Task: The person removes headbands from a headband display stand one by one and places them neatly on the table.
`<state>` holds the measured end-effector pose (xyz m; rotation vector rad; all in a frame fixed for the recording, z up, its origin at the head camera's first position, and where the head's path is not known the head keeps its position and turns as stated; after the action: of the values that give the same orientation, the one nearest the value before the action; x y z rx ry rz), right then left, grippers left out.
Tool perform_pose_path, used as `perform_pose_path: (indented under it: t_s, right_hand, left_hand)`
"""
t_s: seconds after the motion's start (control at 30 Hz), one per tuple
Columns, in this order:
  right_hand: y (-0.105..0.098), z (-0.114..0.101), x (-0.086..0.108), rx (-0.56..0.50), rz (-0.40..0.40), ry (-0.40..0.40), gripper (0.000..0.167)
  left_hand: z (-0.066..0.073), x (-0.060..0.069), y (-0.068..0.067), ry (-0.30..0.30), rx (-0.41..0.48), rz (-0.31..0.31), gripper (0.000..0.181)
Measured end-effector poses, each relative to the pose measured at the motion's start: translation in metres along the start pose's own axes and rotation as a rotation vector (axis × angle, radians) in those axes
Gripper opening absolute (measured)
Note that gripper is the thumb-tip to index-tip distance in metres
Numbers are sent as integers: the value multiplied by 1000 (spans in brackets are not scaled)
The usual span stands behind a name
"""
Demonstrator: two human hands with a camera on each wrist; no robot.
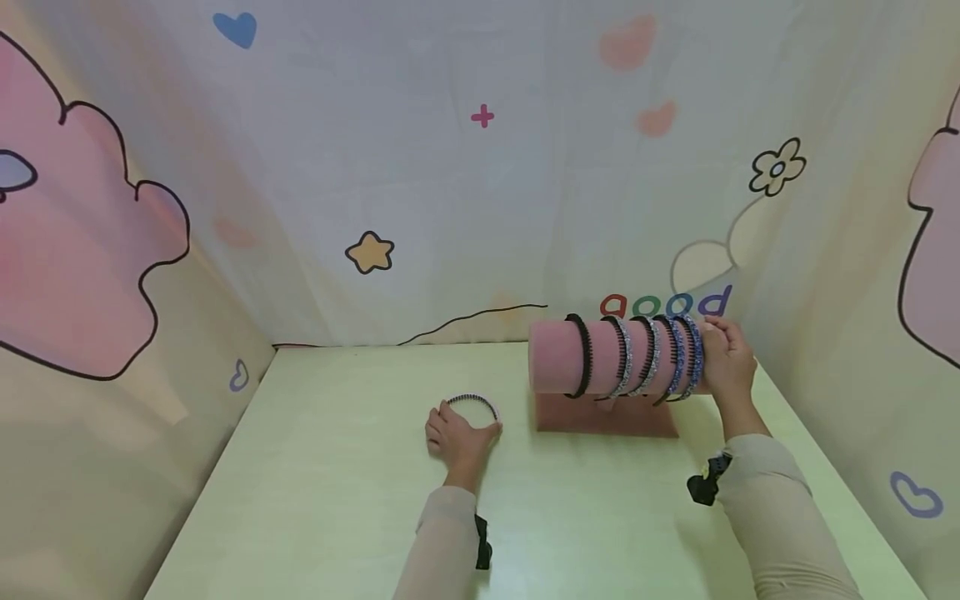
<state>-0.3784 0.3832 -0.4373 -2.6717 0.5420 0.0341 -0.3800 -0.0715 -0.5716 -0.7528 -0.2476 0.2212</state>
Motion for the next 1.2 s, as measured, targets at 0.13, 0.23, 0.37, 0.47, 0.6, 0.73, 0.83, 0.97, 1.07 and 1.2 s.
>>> perform_pose_path:
  t_s: [0.13,0.23,0.37,0.47,0.6,0.73,0.83,0.97,1.07,1.2]
  right_hand:
    - [1,1,0,4,-3,10,44]
    - [1,-1,0,5,1,11,43]
    - [1,-2,0,-11,11,9,41]
    - [2,-2,0,-19,18,10,39]
    - [2,-4,0,-3,18,0,39]
    - [0,-5,2,9,23,-6,40]
    - [1,-7,2,13,29,-24,40]
    - [0,-9,2,21,35,-38,40]
    - [-1,-7,2,12,33,-22,40]
    - [-2,-4,4,14,30,-14,40]
  left_hand:
    - [-1,0,1,-4,-37,-1,113]
    - [-1,0,1,-1,-43,0,114]
    - [-1,0,0,-4,-53,11,116]
    - [-2,0,-2,-5,-88,28,117]
    - [-1,1,-5,15,-115,44,116]
    - [4,3,-10,37,-75,45,111]
    - [11,6,-17,55,-23,56,106]
    - [24,11,-19,94,38,59,101]
    - [37,17,-18,149,108,61,98]
    - [59,26,-17,282,195,57,94]
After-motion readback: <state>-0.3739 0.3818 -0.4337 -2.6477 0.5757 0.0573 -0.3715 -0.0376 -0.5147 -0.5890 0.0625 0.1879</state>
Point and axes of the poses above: each hand's wrist, its own x-axis away from the middle knuckle, its own y-axis out of the palm, z = x × y, the point moved 9 cm from there along -x, towards the middle knuckle, and after that the axes turned 15 degrees about -z, right-handed, at the moved point
